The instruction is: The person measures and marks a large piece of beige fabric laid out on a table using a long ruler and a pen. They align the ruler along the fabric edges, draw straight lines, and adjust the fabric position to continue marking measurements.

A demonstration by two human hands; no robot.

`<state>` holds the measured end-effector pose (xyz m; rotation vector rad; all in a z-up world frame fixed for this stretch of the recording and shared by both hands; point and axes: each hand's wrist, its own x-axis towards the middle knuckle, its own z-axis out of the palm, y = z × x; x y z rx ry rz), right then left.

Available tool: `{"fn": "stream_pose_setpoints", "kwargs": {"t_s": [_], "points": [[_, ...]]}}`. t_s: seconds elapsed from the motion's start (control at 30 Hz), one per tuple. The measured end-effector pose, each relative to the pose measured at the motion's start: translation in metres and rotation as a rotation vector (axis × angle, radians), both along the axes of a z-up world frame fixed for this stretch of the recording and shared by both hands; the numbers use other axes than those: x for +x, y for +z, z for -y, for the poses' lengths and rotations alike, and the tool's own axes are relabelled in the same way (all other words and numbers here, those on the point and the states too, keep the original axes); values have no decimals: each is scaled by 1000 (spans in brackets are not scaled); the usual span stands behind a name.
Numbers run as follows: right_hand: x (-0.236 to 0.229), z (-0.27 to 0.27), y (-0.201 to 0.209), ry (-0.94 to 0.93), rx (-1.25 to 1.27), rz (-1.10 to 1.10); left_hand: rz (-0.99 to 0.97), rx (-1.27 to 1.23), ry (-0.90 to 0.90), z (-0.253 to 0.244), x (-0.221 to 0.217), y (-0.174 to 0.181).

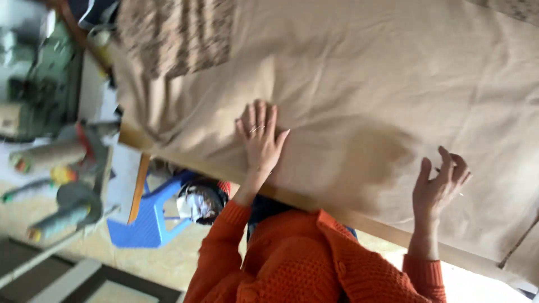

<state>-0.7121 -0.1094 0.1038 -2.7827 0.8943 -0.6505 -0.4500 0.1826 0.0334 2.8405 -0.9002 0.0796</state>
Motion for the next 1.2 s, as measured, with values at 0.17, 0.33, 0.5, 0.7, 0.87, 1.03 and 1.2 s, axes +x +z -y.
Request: {"fn": "stream_pose_setpoints", "kwargs": {"t_s": [0.17,0.33,0.5,0.7,0.87,1.03,1.2], "points": [[19,-39,-14,76,62,-35,0,-52,69,-35,16,-1],[26,-90,-48,158,110,-56,212,-105,81,-140,147,-34],[50,-148,-30,253,174,-3,296,33,-4,-230,253,-50],[45,-154,-39,169,140,-104,293,-69,-57,-238,279,-43],[47,-159,-40,129,165,-142,454,-133,-90,-215,283,8],[43,-161,-44,126,165,-134,662,-88,-87,-185,268,19],[33,-161,-58,68,185,-126,-35,-221,32,-76,128,80]]}}
